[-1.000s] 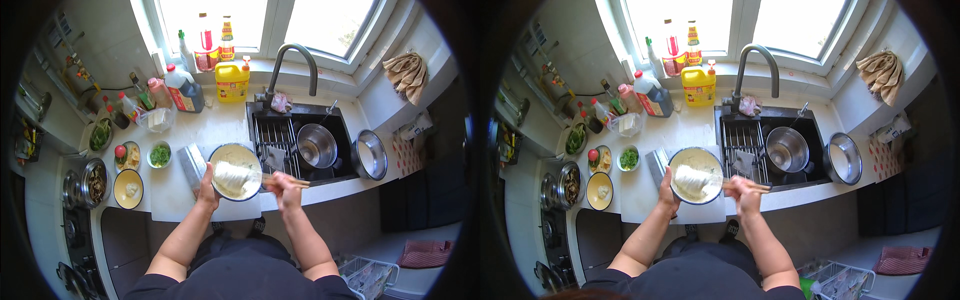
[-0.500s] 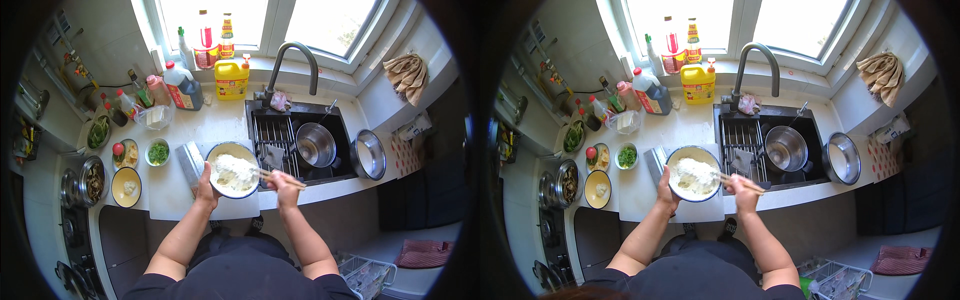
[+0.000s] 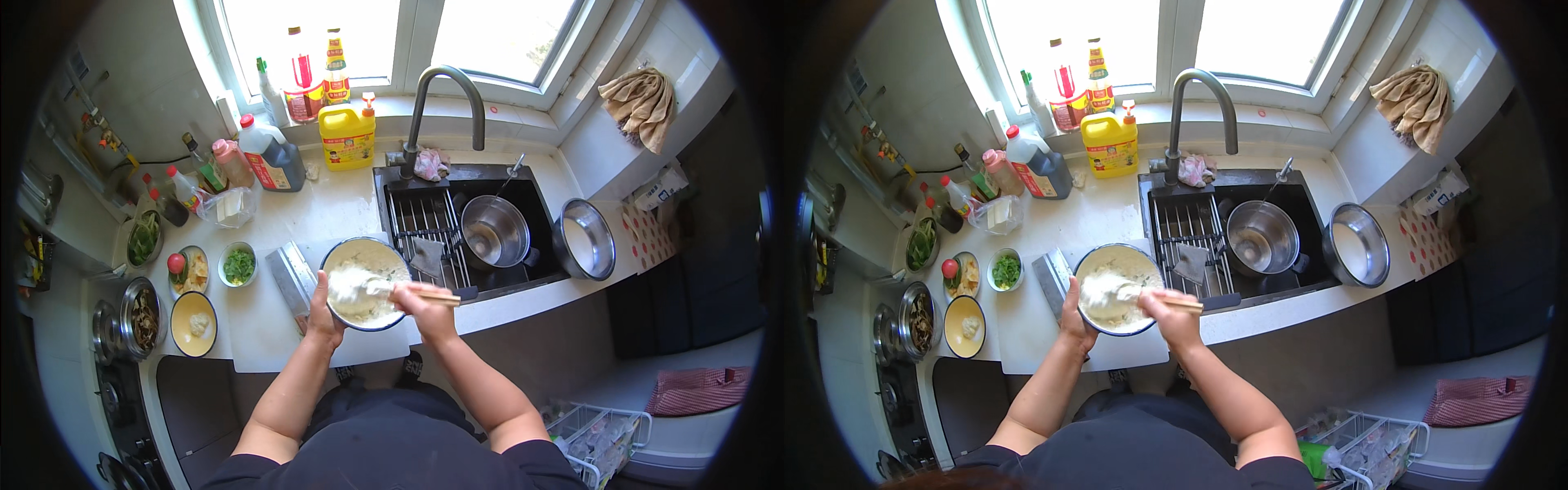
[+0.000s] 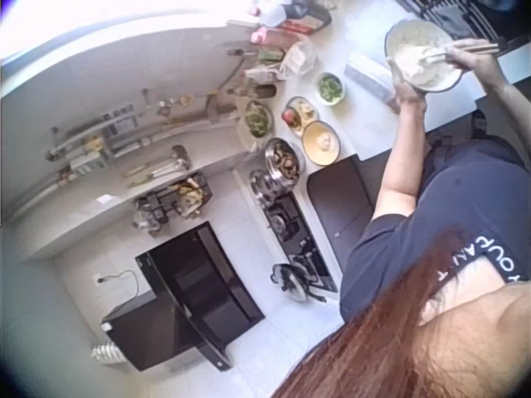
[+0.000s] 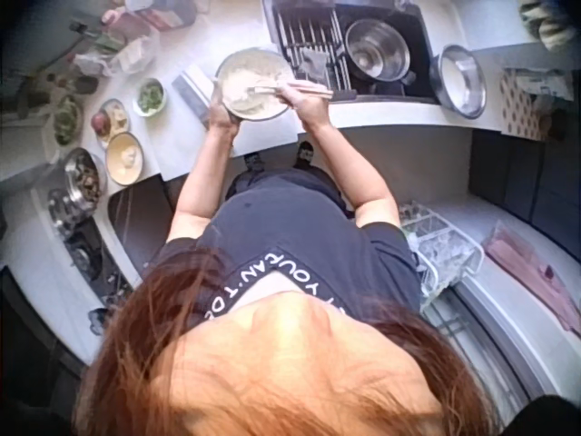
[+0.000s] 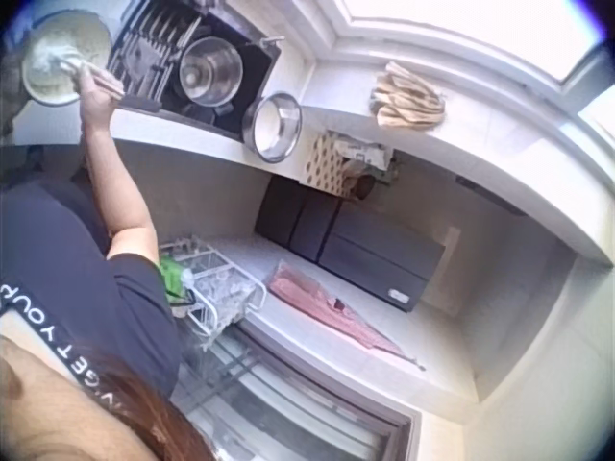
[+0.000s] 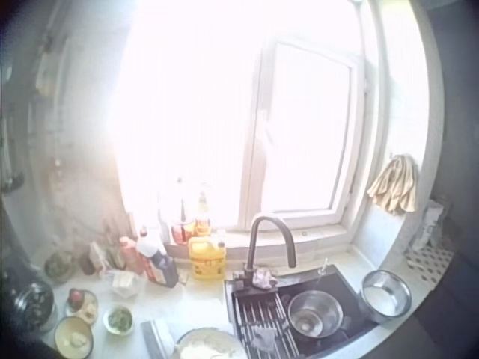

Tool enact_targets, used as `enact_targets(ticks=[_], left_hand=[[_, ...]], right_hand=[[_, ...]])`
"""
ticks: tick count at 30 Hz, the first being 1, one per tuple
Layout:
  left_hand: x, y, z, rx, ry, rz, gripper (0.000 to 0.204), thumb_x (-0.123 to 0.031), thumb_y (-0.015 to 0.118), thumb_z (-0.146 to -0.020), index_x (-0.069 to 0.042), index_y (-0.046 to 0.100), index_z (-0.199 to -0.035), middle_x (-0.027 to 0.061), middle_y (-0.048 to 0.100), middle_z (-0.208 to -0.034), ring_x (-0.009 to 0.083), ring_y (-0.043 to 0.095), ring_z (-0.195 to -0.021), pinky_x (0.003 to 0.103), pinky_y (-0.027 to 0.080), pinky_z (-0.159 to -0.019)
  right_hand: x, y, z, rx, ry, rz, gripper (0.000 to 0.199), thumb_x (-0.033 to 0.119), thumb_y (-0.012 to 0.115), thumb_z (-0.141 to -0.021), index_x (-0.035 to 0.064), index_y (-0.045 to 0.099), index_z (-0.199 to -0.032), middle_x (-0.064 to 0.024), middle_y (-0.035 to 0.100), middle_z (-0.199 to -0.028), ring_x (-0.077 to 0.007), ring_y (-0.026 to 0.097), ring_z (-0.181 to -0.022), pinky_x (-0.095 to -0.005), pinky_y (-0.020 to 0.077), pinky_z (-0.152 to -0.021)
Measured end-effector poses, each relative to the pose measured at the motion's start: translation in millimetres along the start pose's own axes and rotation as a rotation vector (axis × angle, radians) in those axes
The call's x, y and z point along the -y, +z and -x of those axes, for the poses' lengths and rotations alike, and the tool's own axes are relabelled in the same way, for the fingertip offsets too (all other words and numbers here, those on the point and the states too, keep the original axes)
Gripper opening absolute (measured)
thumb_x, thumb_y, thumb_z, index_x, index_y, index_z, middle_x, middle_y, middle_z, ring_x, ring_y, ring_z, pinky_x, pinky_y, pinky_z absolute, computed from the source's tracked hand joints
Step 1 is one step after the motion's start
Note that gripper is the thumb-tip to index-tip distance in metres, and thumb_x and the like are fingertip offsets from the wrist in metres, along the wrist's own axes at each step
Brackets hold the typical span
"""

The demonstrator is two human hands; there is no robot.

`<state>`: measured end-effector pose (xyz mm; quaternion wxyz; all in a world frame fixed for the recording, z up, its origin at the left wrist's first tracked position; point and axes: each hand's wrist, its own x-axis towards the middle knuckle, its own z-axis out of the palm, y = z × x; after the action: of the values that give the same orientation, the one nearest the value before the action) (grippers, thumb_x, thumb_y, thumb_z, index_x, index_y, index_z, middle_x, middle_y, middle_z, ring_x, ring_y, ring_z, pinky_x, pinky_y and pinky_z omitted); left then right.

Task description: The person kneads dough in a bowl, washes their hands, cleans a pot in the sink, and mixes ingredients in another bowl using chopsticks.

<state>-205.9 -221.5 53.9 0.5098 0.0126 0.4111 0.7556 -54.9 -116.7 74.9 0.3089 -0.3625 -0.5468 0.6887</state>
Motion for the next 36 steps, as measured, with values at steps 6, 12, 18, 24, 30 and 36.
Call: enact_targets(ticks=[6,12,18,24,30,36], left_hand=[[12.7,-2.8,0.3,0.083,-0.053,0.060,0.070,-0.056,0.041,-0.089,0.000,0.040,-0.130,0.0159,0.050,-0.126,0.0262,0.050,-0.116,0.038,0.039,-0.098],[-2.5,-15.4,-4.4,0.104,0.023,0.066,0.075,-0.061,0.040,-0.087,0.000,0.039,-0.131,0.0148,0.049,-0.129,0.0264,0.048,-0.118,0.039,0.037,-0.100],[9.4,-3.6,-1.1,0.038,-0.051,0.177,0.074,-0.061,0.040,-0.087,-0.001,0.039,-0.131,0.0150,0.048,-0.129,0.0275,0.048,-0.118,0.040,0.037,-0.100],[2.5,-18.4,2.7,0.045,-0.029,0.176,0.073,-0.060,0.040,-0.087,-0.002,0.038,-0.131,0.0148,0.048,-0.128,0.0278,0.048,-0.118,0.041,0.038,-0.099],[0.9,-19.5,-2.8,0.080,-0.002,0.174,0.073,-0.060,0.041,-0.087,-0.001,0.039,-0.131,0.0142,0.049,-0.127,0.0273,0.049,-0.117,0.040,0.038,-0.099],[-2.1,-31.7,-6.0,0.075,-0.034,0.149,0.072,-0.059,0.043,-0.087,0.000,0.041,-0.128,0.0153,0.050,-0.125,0.0265,0.050,-0.115,0.038,0.039,-0.098]], right_hand=[[21.6,-18.7,-25.2,-0.128,-0.261,0.148,0.012,0.009,0.065,-0.081,-0.0008,0.069,-0.086,-0.0106,0.067,-0.070,-0.0144,0.063,-0.061,-0.0249,0.0513,-0.055],[23.9,-29.3,-4.7,0.187,-0.115,0.107,0.008,0.005,0.068,-0.077,-0.0006,0.070,-0.084,-0.0098,0.068,-0.074,-0.0129,0.064,-0.063,-0.0225,0.0513,-0.060],[19.6,10.5,3.1,0.125,-0.567,0.400,0.008,0.004,0.068,-0.077,0.0002,0.069,-0.083,-0.0105,0.068,-0.075,-0.0119,0.064,-0.067,-0.0263,0.0495,-0.060],[17.3,-33.9,-16.4,0.101,-0.279,0.234,0.009,0.004,0.066,-0.079,-0.0022,0.069,-0.085,-0.0122,0.069,-0.078,-0.0146,0.066,-0.068,-0.0254,0.0528,-0.062],[20.8,6.4,8.3,0.300,-0.444,0.398,0.008,0.006,0.068,-0.077,0.0020,0.069,-0.084,-0.0126,0.068,-0.077,-0.0161,0.066,-0.068,-0.0250,0.0496,-0.060],[32.7,-8.2,0.8,0.514,-0.591,0.410,0.010,0.002,0.068,-0.076,0.0016,0.068,-0.086,-0.0112,0.068,-0.078,-0.0188,0.066,-0.068,-0.0267,0.0516,-0.062]])
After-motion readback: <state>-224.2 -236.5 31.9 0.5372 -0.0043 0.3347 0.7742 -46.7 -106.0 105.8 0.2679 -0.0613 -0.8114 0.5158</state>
